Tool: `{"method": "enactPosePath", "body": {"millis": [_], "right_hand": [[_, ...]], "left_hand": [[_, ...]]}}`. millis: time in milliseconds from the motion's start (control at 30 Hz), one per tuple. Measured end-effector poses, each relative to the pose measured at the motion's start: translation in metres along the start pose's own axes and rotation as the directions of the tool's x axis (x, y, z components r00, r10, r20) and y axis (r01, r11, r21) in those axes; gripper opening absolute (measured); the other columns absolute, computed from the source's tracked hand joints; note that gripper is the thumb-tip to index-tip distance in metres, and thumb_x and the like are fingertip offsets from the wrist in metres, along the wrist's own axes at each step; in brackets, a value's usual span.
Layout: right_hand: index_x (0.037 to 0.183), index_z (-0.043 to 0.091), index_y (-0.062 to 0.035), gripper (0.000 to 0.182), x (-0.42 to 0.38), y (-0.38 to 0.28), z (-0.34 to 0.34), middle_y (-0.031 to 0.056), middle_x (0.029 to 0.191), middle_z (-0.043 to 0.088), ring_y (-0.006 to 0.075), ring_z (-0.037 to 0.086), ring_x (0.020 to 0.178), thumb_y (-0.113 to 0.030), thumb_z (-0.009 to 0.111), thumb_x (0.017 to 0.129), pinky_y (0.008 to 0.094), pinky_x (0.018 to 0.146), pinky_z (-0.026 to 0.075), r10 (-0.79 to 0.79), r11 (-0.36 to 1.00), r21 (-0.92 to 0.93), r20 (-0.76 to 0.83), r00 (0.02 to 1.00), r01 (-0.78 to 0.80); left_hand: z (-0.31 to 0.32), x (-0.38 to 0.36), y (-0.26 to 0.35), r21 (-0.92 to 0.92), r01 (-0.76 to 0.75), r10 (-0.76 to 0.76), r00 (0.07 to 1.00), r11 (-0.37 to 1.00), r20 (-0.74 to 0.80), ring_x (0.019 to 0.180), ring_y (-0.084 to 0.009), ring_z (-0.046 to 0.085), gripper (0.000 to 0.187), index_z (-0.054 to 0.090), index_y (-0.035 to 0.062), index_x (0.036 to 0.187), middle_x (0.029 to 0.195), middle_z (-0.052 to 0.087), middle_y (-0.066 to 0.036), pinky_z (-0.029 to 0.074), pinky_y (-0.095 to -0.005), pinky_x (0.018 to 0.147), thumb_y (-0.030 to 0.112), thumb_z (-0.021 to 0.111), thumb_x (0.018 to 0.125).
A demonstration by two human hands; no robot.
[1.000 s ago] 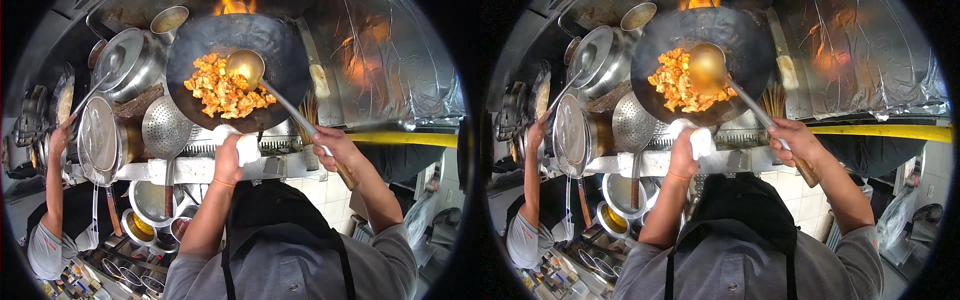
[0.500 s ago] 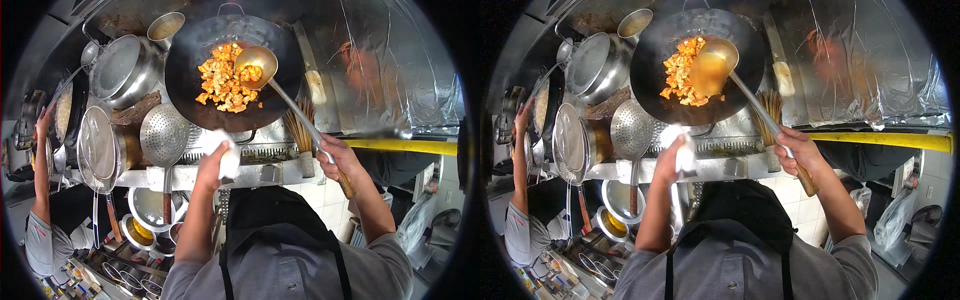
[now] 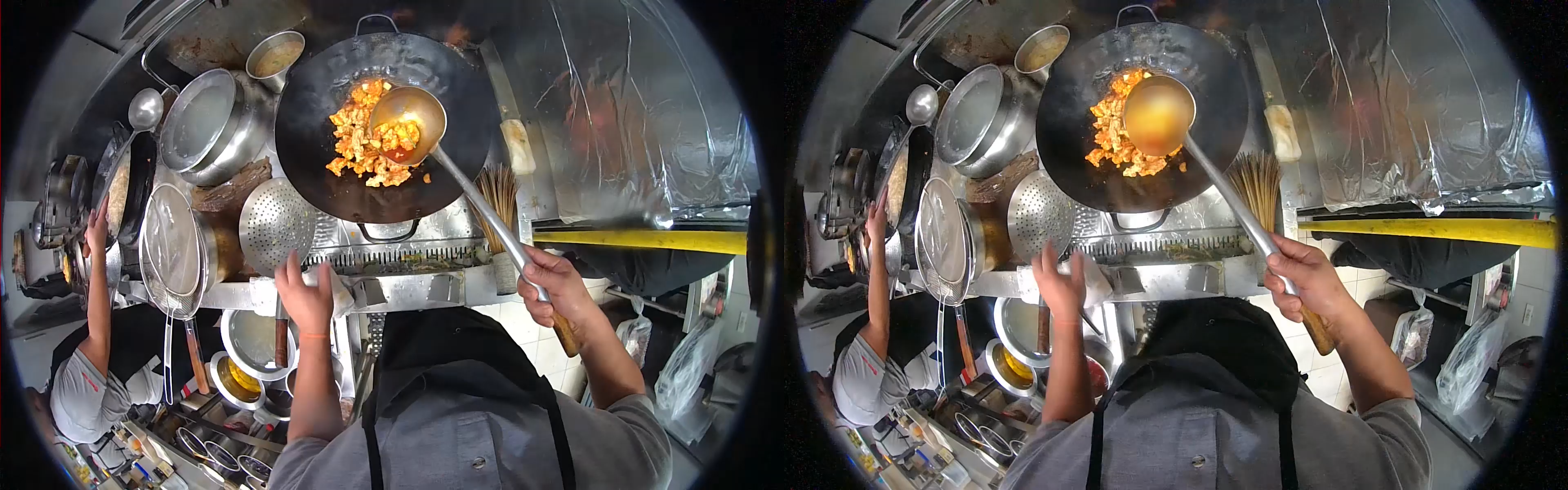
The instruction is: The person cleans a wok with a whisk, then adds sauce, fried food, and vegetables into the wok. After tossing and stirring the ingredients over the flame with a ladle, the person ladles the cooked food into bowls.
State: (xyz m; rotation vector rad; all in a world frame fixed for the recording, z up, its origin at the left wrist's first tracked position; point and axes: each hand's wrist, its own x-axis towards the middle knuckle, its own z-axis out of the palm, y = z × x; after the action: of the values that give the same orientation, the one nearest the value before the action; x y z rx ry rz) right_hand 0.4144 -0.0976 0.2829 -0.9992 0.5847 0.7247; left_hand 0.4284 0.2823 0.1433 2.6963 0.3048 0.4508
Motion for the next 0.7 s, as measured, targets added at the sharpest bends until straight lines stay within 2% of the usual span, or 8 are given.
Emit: {"method": "enactPosePath", "body": {"millis": [33,100,233,267,333,433,600,700], "right_hand": [[0.137,0.039,-0.0118,0.047,-0.002,0.001,0.0,0.0027,0.065,0.047,0.0091,0.04,0.038,-0.017,0.054,0.093,0.0233,0.03,0.032,0.002,1.0,-0.001,0.0,1.0,-0.002],[0.138,0.039,-0.012,0.047,-0.003,0.004,0.002,0.0026,0.065,0.047,0.0089,0.04,0.038,-0.017,0.054,0.093,0.0232,0.03,0.033,-0.012,0.999,-0.03,0.01,1.0,0.012],[0.138,0.039,-0.0119,0.047,-0.009,0.006,0.006,0.0023,0.065,0.047,0.0087,0.039,0.037,-0.017,0.053,0.094,0.0231,0.03,0.032,-0.018,0.998,-0.055,-0.002,1.0,0.018],[0.138,0.039,-0.0119,0.047,-0.01,0.007,0.006,0.0023,0.065,0.047,0.0086,0.039,0.037,-0.017,0.053,0.094,0.023,0.03,0.032,-0.02,0.998,-0.067,0.014,1.0,0.021],[0.138,0.039,-0.0118,0.046,-0.013,0.01,0.006,0.0022,0.064,0.047,0.0085,0.039,0.037,-0.017,0.053,0.094,0.0229,0.03,0.032,-0.023,0.997,-0.074,0.018,1.0,0.025],[0.137,0.041,-0.0117,0.045,-0.014,0.012,0.007,0.0021,0.064,0.047,0.0083,0.038,0.037,-0.017,0.053,0.094,0.0228,0.03,0.032,-0.001,0.998,-0.059,-0.005,1.0,0.001],[0.137,0.041,-0.0102,0.045,-0.013,0.014,0.004,0.0017,0.063,0.046,0.0079,0.039,0.038,-0.016,0.053,0.094,0.0225,0.032,0.033,-0.012,0.999,-0.031,0.019,1.0,0.013],[0.137,0.04,-0.009,0.045,-0.012,0.013,0.004,0.0017,0.063,0.046,0.0079,0.04,0.038,-0.016,0.053,0.094,0.0225,0.032,0.034,-0.02,0.999,-0.042,0.027,0.999,0.021]], "left_hand": [[-0.01,0.022,0.025,-0.062,-0.138,0.131,0.986,0.988,-0.104,0.075,-0.0351,0.059,0.04,0.063,-0.0006,0.103,0.083,0.061,-0.017,0.048,-0.0431,0.072,0.025,0.074,0.074],[-0.015,0.069,0.077,-0.376,-0.212,0.213,0.976,0.902,-0.039,0.071,-0.0308,0.058,0.019,0.067,0.0042,0.095,0.077,0.059,-0.013,0.048,-0.0399,0.067,0.012,0.068,0.078],[0.027,0.139,0.133,-0.322,-0.369,0.384,0.923,0.872,-0.017,0.073,-0.0325,0.061,0.017,0.07,0.0054,0.08,0.076,0.062,-0.016,0.05,-0.0398,0.067,0.021,0.066,0.077],[0.038,0.153,0.14,-0.328,-0.374,0.39,0.921,0.868,-0.017,0.073,-0.0325,0.061,0.017,0.07,0.0054,0.08,0.076,0.062,-0.016,0.05,-0.0398,0.067,0.021,0.066,0.077],[0.057,0.171,0.154,-0.122,-0.279,0.303,0.906,0.953,0.295,0.079,-0.0338,0.064,0.025,0.072,0.0067,0.077,0.079,0.065,-0.018,0.052,-0.0404,0.072,0.03,0.062,0.077],[0.071,0.178,0.16,-0.13,-0.276,0.305,0.878,0.952,0.368,0.072,-0.0344,0.064,0.03,0.071,0.009,0.079,0.074,0.065,-0.017,0.051,-0.04,0.069,0.037,0.062,0.078],[0.09,0.179,0.167,-0.104,-0.18,0.208,0.871,0.978,0.445,0.074,-0.0337,0.064,0.028,0.071,0.0092,0.075,0.077,0.066,-0.016,0.051,-0.0397,0.071,0.036,0.063,0.077],[0.089,0.174,0.172,-0.16,-0.185,0.232,0.906,0.97,0.353,0.075,-0.0334,0.064,0.027,0.071,0.0094,0.075,0.079,0.066,-0.016,0.051,-0.0393,0.071,0.034,0.062,0.077]]}}
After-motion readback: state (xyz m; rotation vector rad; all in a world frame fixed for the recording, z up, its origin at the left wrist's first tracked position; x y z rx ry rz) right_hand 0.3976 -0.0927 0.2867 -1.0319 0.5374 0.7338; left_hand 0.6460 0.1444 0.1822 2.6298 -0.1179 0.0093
